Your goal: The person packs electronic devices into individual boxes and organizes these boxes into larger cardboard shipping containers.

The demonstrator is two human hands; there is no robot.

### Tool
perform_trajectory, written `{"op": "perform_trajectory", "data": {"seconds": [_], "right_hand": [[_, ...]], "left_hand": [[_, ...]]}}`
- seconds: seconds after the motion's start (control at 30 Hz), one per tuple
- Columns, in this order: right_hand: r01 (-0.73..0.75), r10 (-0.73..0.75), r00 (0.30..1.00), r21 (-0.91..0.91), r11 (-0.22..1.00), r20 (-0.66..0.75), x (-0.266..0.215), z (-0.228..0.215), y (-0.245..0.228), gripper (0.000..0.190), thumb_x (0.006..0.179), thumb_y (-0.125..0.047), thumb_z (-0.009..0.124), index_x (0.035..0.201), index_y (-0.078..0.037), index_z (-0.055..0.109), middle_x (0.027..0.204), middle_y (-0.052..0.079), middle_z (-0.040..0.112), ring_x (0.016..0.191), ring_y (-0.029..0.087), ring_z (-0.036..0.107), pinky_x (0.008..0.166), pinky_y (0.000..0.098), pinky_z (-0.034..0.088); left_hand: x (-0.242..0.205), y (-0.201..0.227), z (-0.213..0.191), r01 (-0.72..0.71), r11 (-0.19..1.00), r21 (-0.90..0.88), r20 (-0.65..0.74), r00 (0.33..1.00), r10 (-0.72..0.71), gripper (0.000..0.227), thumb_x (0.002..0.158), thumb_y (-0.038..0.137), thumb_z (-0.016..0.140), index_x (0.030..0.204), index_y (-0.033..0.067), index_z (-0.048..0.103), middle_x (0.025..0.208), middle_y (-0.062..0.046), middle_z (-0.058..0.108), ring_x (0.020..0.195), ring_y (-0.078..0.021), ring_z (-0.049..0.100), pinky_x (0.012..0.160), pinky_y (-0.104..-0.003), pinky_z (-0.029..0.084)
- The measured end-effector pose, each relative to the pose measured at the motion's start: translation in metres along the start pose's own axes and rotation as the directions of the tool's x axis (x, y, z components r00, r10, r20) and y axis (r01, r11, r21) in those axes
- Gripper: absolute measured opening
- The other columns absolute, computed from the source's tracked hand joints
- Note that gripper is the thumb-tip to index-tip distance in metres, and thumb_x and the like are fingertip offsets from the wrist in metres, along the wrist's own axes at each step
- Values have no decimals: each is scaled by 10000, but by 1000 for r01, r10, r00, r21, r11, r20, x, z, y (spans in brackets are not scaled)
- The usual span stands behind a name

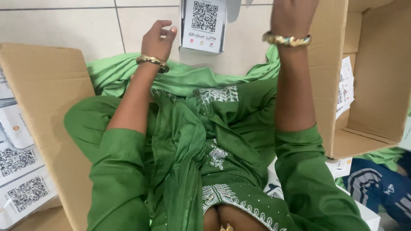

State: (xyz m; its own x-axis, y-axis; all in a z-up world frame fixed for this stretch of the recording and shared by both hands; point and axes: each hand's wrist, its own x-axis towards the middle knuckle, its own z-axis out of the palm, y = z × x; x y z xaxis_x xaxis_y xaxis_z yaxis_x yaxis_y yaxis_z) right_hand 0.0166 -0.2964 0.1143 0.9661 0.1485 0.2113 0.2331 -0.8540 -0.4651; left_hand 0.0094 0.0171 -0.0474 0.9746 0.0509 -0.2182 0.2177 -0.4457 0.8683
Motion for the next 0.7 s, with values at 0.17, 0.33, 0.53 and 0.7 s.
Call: {"op": "perform_trajectory", "data": {"seconds": [0.17, 0.33, 0.53, 0.7], "right_hand": [[-185, 259, 875, 210, 960, -408, 18, 64, 92, 413, 975, -159, 713, 764, 64, 438, 676, 122, 447, 636, 257, 440, 602, 412, 372], [-345, 356, 933, 405, 847, 52, -32, 152, 56, 742, 892, -357, 829, 1442, -31, 453, 1189, 150, 732, 1019, 238, 748, 847, 371, 618], [-434, 403, 899, 214, 875, 171, -64, 141, 17, 928, 685, -461, 958, 1371, -27, 507, 1086, 171, 739, 918, 266, 752, 792, 386, 606], [-450, 432, 889, 121, 885, 148, -79, 144, 16, 787, 613, -398, 993, 1209, -45, 619, 967, 135, 764, 863, 263, 742, 768, 406, 587]], "left_hand": [[17, -23, 39, -386, 907, 171, -1, 920, 392, 754, 937, 290, 786, 1545, 83, 392, 1252, -275, 677, 969, -345, 723, 823, -439, 572], [13, -29, 45, -302, 953, 23, 91, 950, 299, 823, 900, 195, 802, 1594, 135, 362, 1163, -225, 738, 985, -339, 767, 858, -426, 612], [-18, 10, 28, -171, 950, 259, 211, 970, 117, 957, 739, 172, 903, 1531, 142, 366, 843, -135, 764, 827, -323, 761, 791, -424, 597], [-47, 49, 23, -2, 884, 468, 216, 970, -113, 1008, 786, 333, 887, 1587, 171, 296, 915, -164, 763, 900, -374, 723, 810, -481, 564]]}}
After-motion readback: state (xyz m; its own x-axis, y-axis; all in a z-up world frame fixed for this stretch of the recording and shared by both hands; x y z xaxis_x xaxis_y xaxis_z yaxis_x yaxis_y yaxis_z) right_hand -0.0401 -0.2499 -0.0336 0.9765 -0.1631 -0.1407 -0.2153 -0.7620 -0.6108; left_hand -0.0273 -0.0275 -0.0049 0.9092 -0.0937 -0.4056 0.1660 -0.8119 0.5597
